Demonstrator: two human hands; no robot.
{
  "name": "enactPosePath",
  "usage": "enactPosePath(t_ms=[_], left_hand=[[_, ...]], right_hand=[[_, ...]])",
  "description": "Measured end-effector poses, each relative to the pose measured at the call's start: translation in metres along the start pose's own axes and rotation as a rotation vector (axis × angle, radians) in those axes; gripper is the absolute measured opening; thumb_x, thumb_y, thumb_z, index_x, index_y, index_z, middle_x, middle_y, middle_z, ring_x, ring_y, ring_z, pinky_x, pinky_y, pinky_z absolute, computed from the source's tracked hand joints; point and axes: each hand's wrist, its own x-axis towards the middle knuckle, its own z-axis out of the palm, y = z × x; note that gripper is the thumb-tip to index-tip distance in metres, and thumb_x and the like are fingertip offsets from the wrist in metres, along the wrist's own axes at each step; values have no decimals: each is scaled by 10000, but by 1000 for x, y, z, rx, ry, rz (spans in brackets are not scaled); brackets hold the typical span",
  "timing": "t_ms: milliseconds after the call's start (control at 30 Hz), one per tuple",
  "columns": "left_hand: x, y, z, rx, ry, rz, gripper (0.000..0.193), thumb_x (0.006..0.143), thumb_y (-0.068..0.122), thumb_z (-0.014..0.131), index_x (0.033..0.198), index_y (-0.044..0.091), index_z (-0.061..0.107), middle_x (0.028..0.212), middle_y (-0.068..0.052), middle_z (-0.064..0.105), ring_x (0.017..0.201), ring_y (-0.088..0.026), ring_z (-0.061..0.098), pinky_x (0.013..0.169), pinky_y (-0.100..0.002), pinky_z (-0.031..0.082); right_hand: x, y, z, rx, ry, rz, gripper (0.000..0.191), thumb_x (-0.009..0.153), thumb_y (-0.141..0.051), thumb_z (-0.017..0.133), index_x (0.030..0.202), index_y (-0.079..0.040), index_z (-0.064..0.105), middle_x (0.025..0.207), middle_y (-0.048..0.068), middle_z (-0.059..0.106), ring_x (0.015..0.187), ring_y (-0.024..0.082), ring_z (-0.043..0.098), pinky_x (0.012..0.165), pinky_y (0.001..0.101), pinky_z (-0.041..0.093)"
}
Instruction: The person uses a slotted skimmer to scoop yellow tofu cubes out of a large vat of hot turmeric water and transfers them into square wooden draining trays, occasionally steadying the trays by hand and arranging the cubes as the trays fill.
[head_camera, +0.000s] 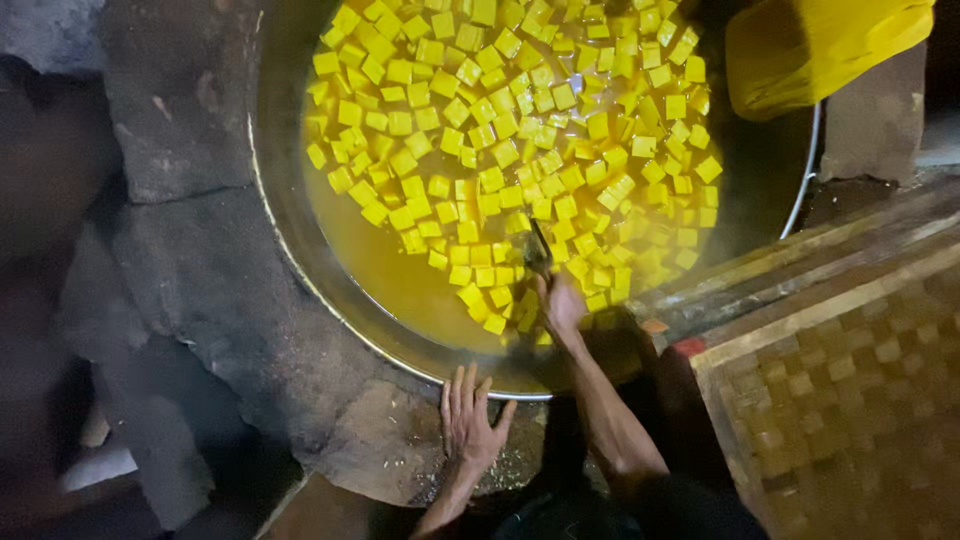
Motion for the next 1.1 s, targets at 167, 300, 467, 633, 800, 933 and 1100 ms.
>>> enactPosePath(t_ms=[167,300,467,633,800,933,1100], left_hand=[[-1,2,-2,-12,-56,-25,580,847,401,761,1264,27,612,1524,-198,434,1456,-384,314,1197,-562,185],[1,2,-2,48,-101,-33,573,813,377,766,1255,46,615,1528,-189,414,1455,-378,296,1195,-557,183],[-9,2,4,66,-39,-9,564,845,414,744,1256,50,618,1524,-165,402,1465,-352,292,1205,-555,189],[-25,-2,12,171,34,18,565,820,478,721,1259,136,623,1543,-161,400,1452,-356,285,1175,-566,229],[-51,-8,21,247,87,71,443,921,409,660,1287,160,671,1482,-107,494,1380,-340,400,1094,-542,352],[-60,-8,23,142,169,95,225,979,258,653,1152,139,734,1070,-131,675,986,-340,635,847,-469,532],[-57,11,20,-97,195,86,141,1047,194,666,1043,56,697,813,-184,656,729,-351,656,652,-460,521]], right_hand=[[74,-69,29,425,-42,49,433,969,-438,677,1026,-11,717,851,240,710,796,425,670,686,510,513],[99,-97,31,601,-15,107,441,979,-429,651,957,6,726,778,196,708,715,337,669,670,457,503],[90,-98,-14,717,77,172,432,960,-435,674,948,-7,730,681,88,689,611,187,656,592,362,506],[48,-87,-124,993,50,105,403,973,-406,669,966,-6,712,667,45,669,535,116,595,494,299,471],[-31,-11,-248,1031,10,80,401,1016,-392,626,935,-7,701,669,13,654,532,103,589,483,283,471],[-130,95,-349,736,32,112,359,1015,-386,642,1006,-40,736,702,-4,628,598,78,559,524,279,458],[-258,199,-435,576,78,287,350,1012,-367,639,1010,-26,716,728,16,652,609,98,593,552,292,486]])
